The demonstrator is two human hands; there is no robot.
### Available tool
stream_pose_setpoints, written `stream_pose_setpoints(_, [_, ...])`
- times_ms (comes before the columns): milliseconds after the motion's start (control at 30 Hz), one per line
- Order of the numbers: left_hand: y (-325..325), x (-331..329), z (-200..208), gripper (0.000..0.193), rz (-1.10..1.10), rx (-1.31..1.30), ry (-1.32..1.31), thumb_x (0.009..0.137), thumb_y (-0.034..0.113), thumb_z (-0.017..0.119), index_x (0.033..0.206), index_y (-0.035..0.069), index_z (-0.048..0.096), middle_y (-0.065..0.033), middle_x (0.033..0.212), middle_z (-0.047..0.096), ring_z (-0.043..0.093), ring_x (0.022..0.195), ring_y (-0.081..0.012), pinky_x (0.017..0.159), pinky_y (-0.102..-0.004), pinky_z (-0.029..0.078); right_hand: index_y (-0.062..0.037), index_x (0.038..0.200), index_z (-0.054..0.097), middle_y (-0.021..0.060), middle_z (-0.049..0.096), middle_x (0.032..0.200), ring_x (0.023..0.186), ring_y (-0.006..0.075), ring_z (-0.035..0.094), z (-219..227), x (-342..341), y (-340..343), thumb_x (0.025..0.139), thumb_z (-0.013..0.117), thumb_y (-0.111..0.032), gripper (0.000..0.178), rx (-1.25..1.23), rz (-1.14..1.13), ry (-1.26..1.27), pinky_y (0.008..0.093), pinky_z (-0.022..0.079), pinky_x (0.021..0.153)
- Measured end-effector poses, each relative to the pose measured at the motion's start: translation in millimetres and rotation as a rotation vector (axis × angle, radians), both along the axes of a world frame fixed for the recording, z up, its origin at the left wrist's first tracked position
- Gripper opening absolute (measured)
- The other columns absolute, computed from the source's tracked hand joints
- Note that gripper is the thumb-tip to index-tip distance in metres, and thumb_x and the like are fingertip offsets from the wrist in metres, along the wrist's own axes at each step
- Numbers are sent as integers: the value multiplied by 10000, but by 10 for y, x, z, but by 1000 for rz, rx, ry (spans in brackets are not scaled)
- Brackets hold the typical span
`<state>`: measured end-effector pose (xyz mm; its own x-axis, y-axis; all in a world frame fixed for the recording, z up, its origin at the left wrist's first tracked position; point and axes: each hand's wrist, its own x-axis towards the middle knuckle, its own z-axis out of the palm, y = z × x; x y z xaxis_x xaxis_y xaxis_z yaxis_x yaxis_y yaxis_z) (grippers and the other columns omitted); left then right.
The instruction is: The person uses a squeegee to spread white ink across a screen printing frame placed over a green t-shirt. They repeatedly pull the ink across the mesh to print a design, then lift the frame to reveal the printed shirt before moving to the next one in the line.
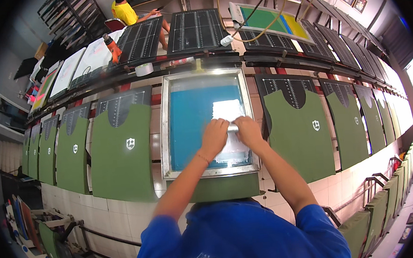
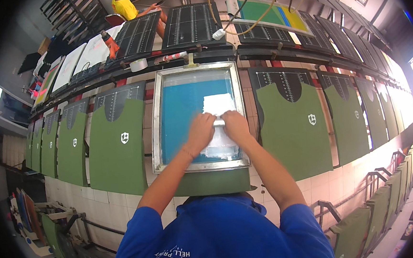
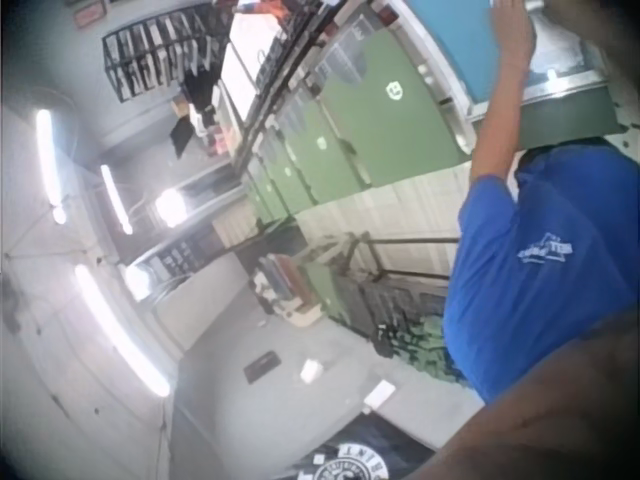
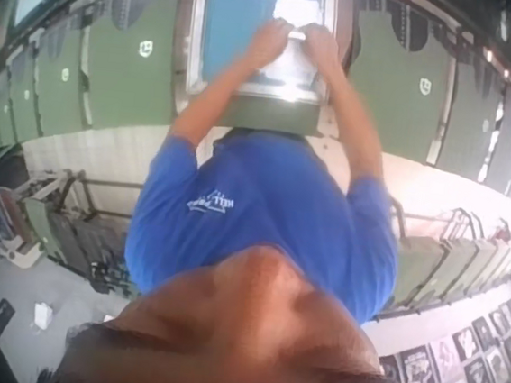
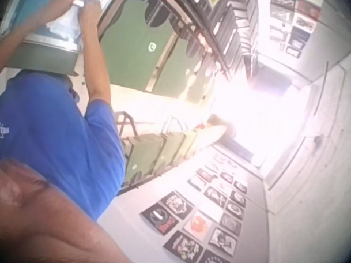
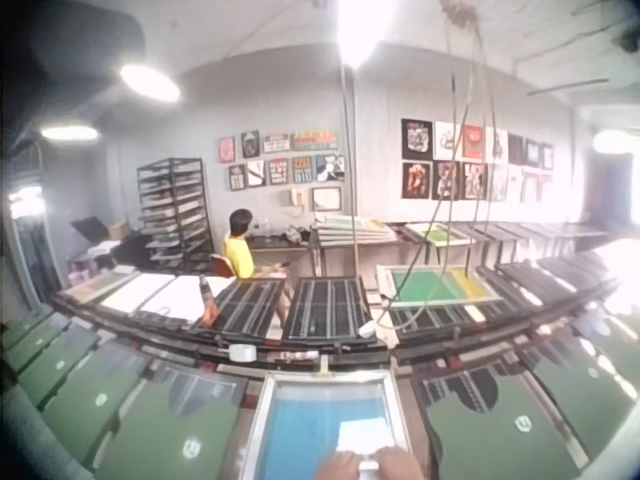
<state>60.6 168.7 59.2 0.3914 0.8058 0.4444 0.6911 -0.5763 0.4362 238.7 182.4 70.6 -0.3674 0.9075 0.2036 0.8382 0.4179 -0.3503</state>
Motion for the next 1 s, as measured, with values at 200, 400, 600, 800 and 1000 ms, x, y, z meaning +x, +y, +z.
stream_pose_setpoints(200, [-1061,87,-72,354,-22,-165,-38,740,10,623,1091,12,581,-142,992,580,563,949,-337,841,-440,467,-49,1014,678,108,658,1013,1003,309,621,7,-24,-1126,700,645,28,325,-119,9,92,403,532,834])
stream_pose_setpoints(400, [-940,91,-474,300,-23,-123,-53,771,9,581,1070,0,587,-161,987,574,560,956,-358,857,-453,461,-56,966,675,112,660,1023,1018,296,627,-357,-58,-993,674,659,18,302,13,-19,73,394,536,827])
stream_pose_setpoints(600, [126,107,-139,301,0,-112,-94,750,-23,618,1046,30,599,-135,977,578,547,946,-347,826,-439,463,-61,908,712,124,662,933,935,309,638,-189,-55,165,737,635,8,200,-42,-20,-52,421,538,813])
stream_pose_setpoints(800, [-468,104,-31,301,-45,-87,-49,769,34,597,1069,20,585,-108,973,579,549,949,-315,778,-423,456,-46,994,680,125,657,984,972,319,624,-13,-7,-559,711,636,24,295,-51,-28,49,413,531,833])
stream_pose_setpoints(1000, [-1350,74,-159,390,-42,-205,-54,732,20,623,1118,4,577,-139,976,561,542,925,-348,801,-454,440,-37,996,669,110,662,1013,995,304,624,-141,-86,-1403,682,633,40,325,-64,-11,113,388,531,829])
